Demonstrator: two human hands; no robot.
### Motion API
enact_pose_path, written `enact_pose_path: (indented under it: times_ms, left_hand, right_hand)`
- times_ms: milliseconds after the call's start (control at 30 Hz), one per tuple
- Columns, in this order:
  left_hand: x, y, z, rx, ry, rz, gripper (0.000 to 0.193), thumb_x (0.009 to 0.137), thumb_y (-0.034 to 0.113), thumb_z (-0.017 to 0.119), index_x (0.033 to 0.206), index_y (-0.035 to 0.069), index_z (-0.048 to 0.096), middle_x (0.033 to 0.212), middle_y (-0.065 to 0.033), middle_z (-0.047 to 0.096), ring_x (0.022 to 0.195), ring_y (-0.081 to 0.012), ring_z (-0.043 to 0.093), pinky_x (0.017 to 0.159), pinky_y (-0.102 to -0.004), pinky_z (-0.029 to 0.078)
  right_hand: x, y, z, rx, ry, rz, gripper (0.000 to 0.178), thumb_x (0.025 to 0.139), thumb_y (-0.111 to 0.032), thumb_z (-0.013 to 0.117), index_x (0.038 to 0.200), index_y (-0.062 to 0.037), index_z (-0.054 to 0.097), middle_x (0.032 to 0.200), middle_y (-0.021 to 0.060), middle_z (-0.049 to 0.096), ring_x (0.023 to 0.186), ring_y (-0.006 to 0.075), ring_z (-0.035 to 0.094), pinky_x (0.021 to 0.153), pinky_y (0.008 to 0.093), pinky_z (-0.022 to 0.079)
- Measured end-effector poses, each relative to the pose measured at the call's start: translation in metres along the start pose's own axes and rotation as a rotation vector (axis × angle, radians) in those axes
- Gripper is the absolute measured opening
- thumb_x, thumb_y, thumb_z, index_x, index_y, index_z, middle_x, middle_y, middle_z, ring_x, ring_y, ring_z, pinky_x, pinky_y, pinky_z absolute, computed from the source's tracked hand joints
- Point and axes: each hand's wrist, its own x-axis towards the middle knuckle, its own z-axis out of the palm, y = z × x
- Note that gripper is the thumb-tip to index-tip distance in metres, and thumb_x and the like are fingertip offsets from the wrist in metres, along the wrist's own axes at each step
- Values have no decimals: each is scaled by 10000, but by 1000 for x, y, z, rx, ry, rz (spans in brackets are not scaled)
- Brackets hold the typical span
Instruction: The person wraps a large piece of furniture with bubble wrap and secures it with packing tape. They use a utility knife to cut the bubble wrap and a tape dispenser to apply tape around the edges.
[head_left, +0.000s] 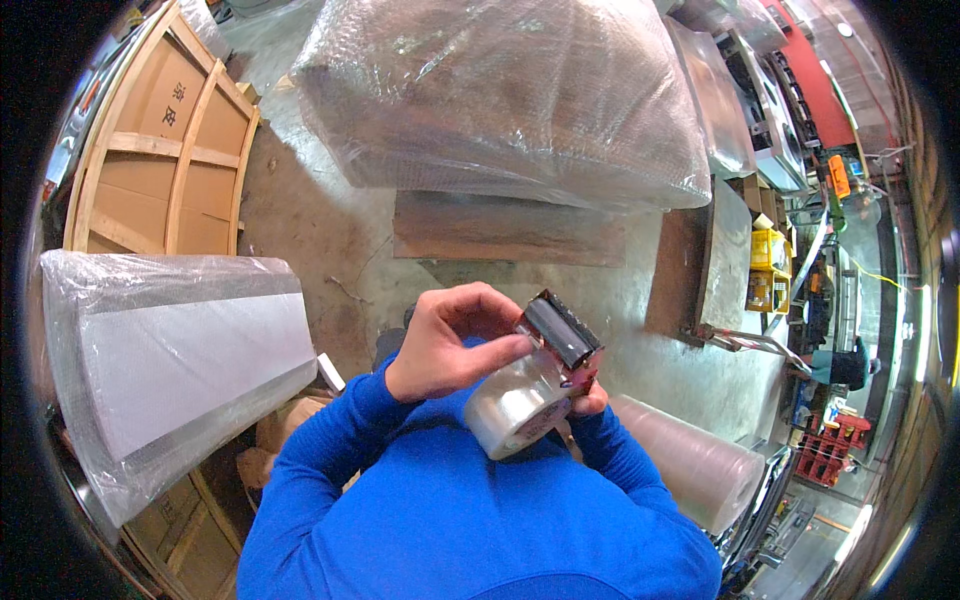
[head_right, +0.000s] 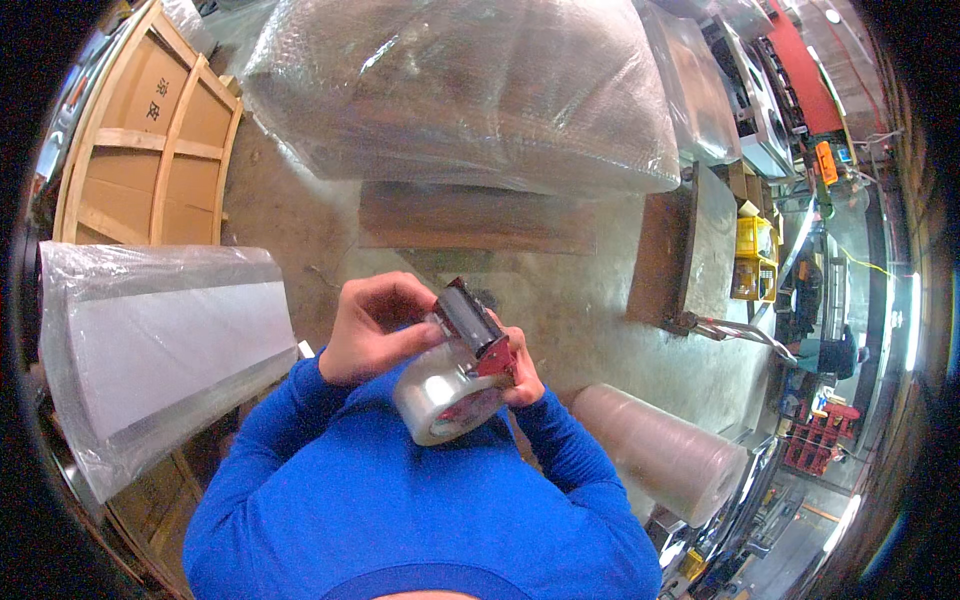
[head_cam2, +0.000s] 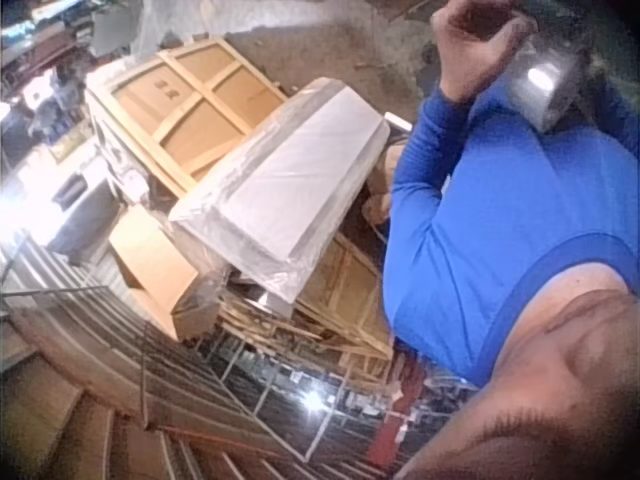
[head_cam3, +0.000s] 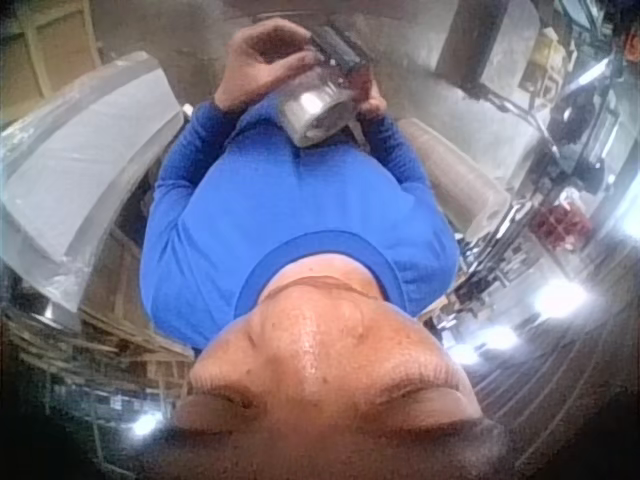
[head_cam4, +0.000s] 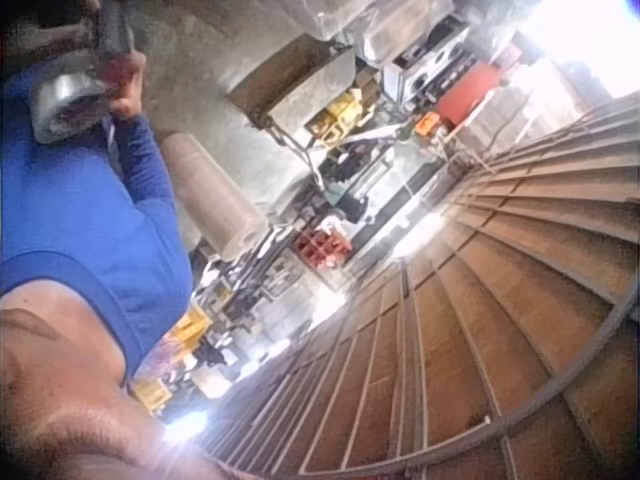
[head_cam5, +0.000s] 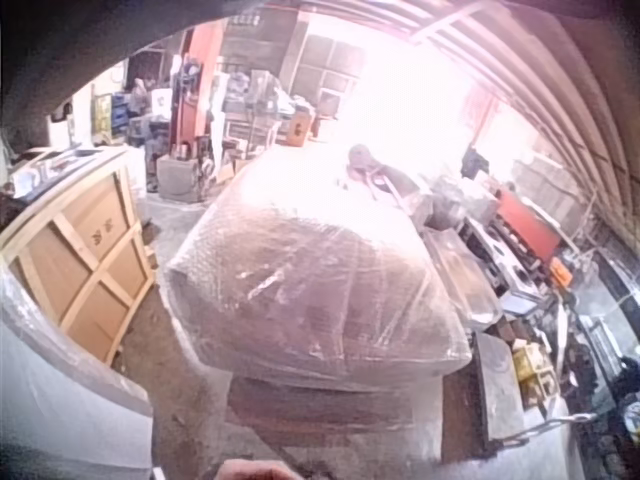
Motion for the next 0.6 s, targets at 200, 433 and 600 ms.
enact_pose_path:
  times_ms: [200,433,600]
  left_hand:
    - [6,7,4,61,79,-1,144,919,94,710,857,-32,676,803,-97,677,733,-150,653,659,-283,527]
    - [-6,3,11,43,60,55,178,909,42,702,1058,-54,686,984,-131,690,918,-167,668,831,-283,529]
    - [-3,-1,11,152,89,44,140,881,22,733,1005,-37,702,954,-91,716,810,-100,673,770,-247,545]
  right_hand:
    - [4,2,6,79,-28,-35,913,525,-377,841,1309,25,603,1465,176,497,1374,328,446,1146,423,313]
    - [-1,-2,7,-74,68,-23,931,504,-478,833,1273,-17,583,1364,188,532,1260,330,519,1078,426,380]
    - [-7,5,-7,-46,-10,-23,849,560,-394,848,1307,-126,546,1441,187,435,1349,385,414,1098,529,344]
